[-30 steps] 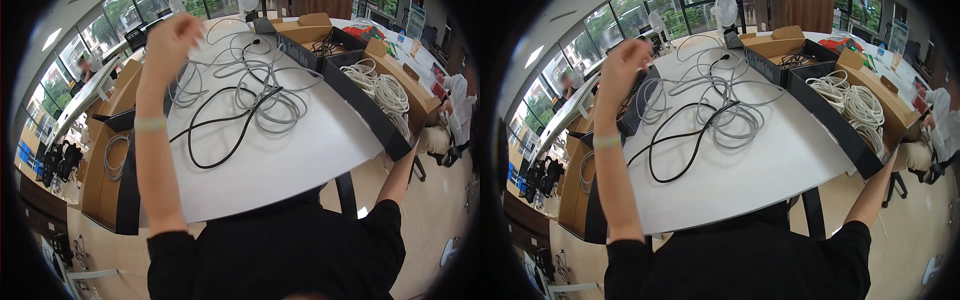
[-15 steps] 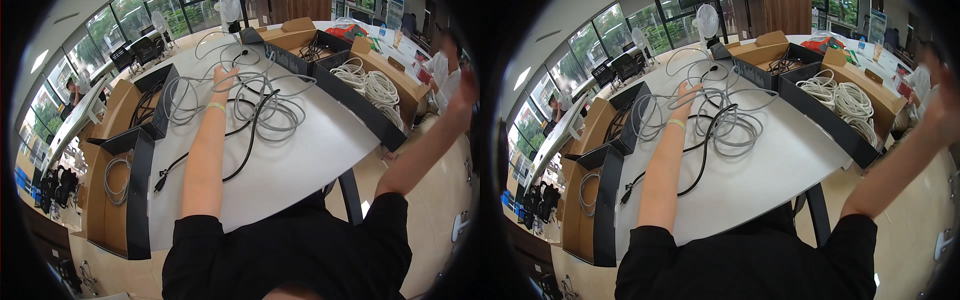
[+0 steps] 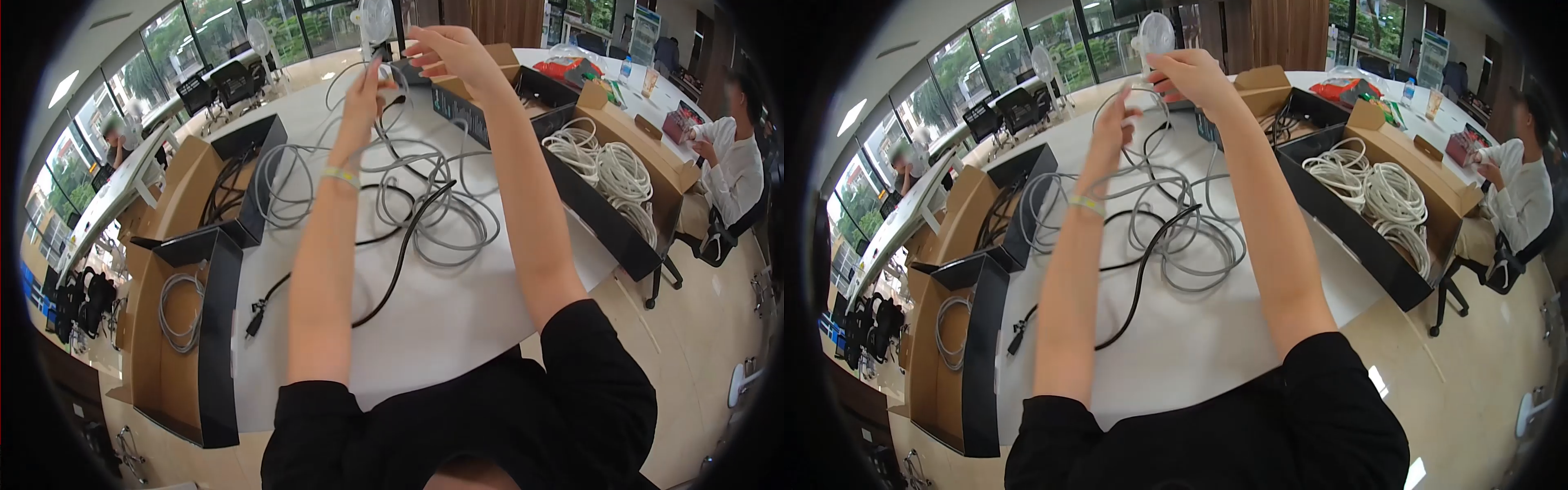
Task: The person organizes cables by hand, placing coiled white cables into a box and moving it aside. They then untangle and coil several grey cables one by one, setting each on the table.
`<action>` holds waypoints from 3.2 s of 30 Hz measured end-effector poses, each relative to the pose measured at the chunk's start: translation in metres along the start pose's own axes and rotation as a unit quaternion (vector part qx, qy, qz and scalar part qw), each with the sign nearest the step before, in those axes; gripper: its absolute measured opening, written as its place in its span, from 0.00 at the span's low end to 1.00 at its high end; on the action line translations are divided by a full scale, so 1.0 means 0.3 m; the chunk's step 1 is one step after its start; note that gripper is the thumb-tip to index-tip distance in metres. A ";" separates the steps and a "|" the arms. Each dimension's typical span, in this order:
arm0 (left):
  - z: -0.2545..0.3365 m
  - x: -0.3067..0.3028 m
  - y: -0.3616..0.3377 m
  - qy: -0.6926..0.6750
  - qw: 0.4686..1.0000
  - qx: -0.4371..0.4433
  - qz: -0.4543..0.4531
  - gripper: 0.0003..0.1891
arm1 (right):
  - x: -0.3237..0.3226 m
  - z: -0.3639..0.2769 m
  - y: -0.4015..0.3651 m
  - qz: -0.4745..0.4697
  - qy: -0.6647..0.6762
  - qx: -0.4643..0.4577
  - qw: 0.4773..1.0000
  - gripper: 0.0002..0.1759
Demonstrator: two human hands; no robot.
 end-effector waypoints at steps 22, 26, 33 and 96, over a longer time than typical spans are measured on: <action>0.313 -0.485 -0.236 0.408 0.890 -0.148 0.138 0.13 | -0.143 -0.066 -0.015 0.058 0.177 -0.082 0.979 0.24; 0.210 -0.535 -0.221 0.466 0.841 -0.210 0.179 0.13 | -0.198 -0.101 -0.019 0.013 0.505 -0.229 0.832 0.22; 0.128 -0.525 -0.197 0.417 0.876 -0.175 0.167 0.15 | -0.273 -0.153 -0.027 -0.117 0.550 -0.288 0.775 0.18; 0.425 -0.708 -0.300 -0.632 0.745 0.159 0.138 0.46 | -0.544 0.218 -0.174 0.089 -0.272 0.196 0.938 0.35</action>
Point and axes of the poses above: each hand's wrist, its own y-axis towards the middle knuckle, its own x-axis out of the palm, z = x × y, the point moved 4 cm from there along y, towards the middle knuckle, and after that the axes turned 7 degrees about -x, right-handed, at the moved point
